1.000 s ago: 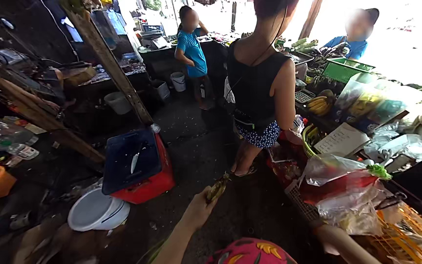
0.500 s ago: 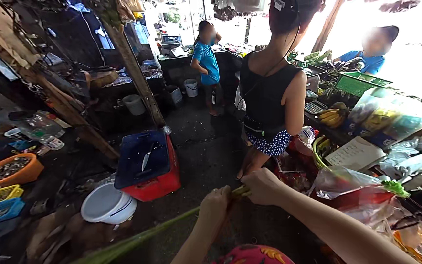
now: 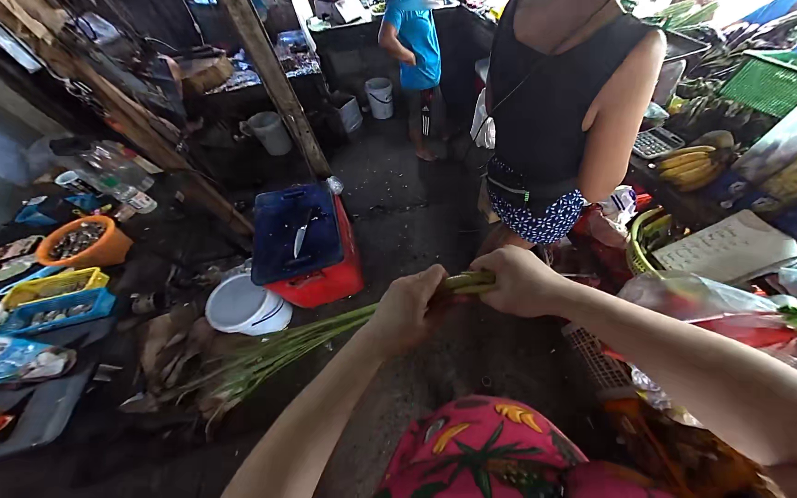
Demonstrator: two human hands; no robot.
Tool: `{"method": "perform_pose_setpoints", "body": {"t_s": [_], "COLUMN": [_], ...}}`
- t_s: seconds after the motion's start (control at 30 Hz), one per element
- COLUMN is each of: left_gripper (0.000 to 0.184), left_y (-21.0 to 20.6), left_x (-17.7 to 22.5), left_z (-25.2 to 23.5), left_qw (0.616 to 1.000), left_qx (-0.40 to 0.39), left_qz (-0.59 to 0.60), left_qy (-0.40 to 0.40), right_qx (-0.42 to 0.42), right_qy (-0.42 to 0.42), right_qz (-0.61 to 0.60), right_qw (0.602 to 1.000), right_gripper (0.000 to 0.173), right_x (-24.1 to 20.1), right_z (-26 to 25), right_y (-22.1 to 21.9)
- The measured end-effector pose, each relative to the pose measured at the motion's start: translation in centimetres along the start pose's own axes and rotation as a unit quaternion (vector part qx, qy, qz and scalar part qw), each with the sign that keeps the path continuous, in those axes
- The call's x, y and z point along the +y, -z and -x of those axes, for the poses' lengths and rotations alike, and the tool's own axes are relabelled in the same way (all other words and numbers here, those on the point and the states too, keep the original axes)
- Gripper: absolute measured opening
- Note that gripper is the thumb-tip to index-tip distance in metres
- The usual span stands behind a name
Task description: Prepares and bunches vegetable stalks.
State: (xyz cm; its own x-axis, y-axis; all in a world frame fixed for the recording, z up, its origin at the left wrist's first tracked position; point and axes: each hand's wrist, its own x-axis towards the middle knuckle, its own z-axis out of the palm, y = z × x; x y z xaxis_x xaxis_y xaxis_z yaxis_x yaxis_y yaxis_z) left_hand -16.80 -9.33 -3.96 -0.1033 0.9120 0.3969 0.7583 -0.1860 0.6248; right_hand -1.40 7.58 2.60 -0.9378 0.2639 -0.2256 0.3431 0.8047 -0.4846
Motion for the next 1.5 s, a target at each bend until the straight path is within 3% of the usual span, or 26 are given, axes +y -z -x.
{"method": "perform_pose_setpoints", "body": {"t_s": [0.27,0.33,0.47,0.57,0.63,0.73,0.8,0.9,0.93,1.0,1.03,1.13,1.2,1.23,1.3,1.4,1.47,1.5], "left_gripper": [0.037,0.034,0.044,0.012,0.016,0.034,0.045,0.030,0.017,0.038,0.038,0.012,0.008,0.007,0.002,0.003,0.005,0.011], "left_y": [1.0,0.9,0.3,-0.2,-0.1,0.5,1.2,1.2,1.0,0.7,0.4,-0.3,0.4,1.3,2.7,3.4,4.5,5.2], "left_x": [0.0,-0.1,0.5,1.7,2.3,2.5,3.0,4.1,4.2,4.2,3.9,2.8,2.6,2.7,3.1,2.5,2.0,2.1], "left_z": [-1.9,-2.5,-4.8,-5.9,-6.5,-7.6,-8.3,-8.6,-8.5,-7.7,-7.0,-5.8,-5.7,-5.7,-6.1,-6.2,-5.9,-5.5], "left_qw": [0.982,0.963,0.919,0.892,0.890,0.890,0.881,0.861,0.868,0.901,0.910,0.908,0.886,0.872,0.863,0.907,0.949,0.966], "left_qx": [0.068,0.093,0.145,0.169,0.184,0.233,0.276,0.275,0.254,0.209,0.201,0.240,0.310,0.344,0.383,0.381,0.313,0.240], "left_qz": [0.170,0.249,0.360,0.411,0.412,0.391,0.383,0.428,0.426,0.380,0.361,0.342,0.344,0.348,0.329,0.178,0.017,-0.073], "left_qy": [-0.050,-0.031,0.065,0.083,0.064,0.027,0.011,0.013,0.013,0.022,0.031,0.018,0.017,0.021,0.010,0.014,0.034,0.056], "right_qx": [0.075,0.106,0.192,0.230,0.242,0.179,0.118,0.075,0.083,0.129,0.135,0.101,0.043,0.034,0.052,0.113,0.139,0.144], "right_qy": [0.027,0.044,0.045,0.063,0.126,0.215,0.210,0.191,0.189,0.176,0.170,0.189,0.195,0.194,0.194,0.179,0.175,0.177], "right_qz": [-0.176,-0.241,-0.347,-0.342,-0.338,-0.323,-0.319,-0.412,-0.443,-0.473,-0.472,-0.466,-0.470,-0.467,-0.451,-0.395,-0.345,-0.311], "right_qw": [0.981,0.964,0.917,0.909,0.901,0.904,0.916,0.888,0.873,0.854,0.854,0.858,0.860,0.862,0.869,0.894,0.912,0.923], "right_gripper": [0.013,0.010,0.006,0.022,0.041,0.047,0.052,0.015,0.015,0.019,0.022,0.023,0.033,0.026,0.031,0.036,0.037,0.037], "right_x": [-0.3,-0.5,-2.1,-2.9,-2.4,-0.8,-0.4,-0.7,-0.6,-1.1,-1.7,-1.6,0.0,0.5,0.9,0.2,-0.3,-0.4], "right_z": [-1.0,-1.4,-2.7,-3.4,-3.9,-4.4,-4.3,-4.2,-4.0,-3.2,-3.0,-3.1,-3.4,-3.6,-3.4,-2.9,-2.9,-2.9], "right_y": [-1.3,-2.2,-4.3,-3.9,-3.6,-2.3,-1.6,-1.7,-2.0,-2.5,-2.7,-4.1,-5.8,-6.9,-8.5,-9.3,-8.9,-8.8]}}
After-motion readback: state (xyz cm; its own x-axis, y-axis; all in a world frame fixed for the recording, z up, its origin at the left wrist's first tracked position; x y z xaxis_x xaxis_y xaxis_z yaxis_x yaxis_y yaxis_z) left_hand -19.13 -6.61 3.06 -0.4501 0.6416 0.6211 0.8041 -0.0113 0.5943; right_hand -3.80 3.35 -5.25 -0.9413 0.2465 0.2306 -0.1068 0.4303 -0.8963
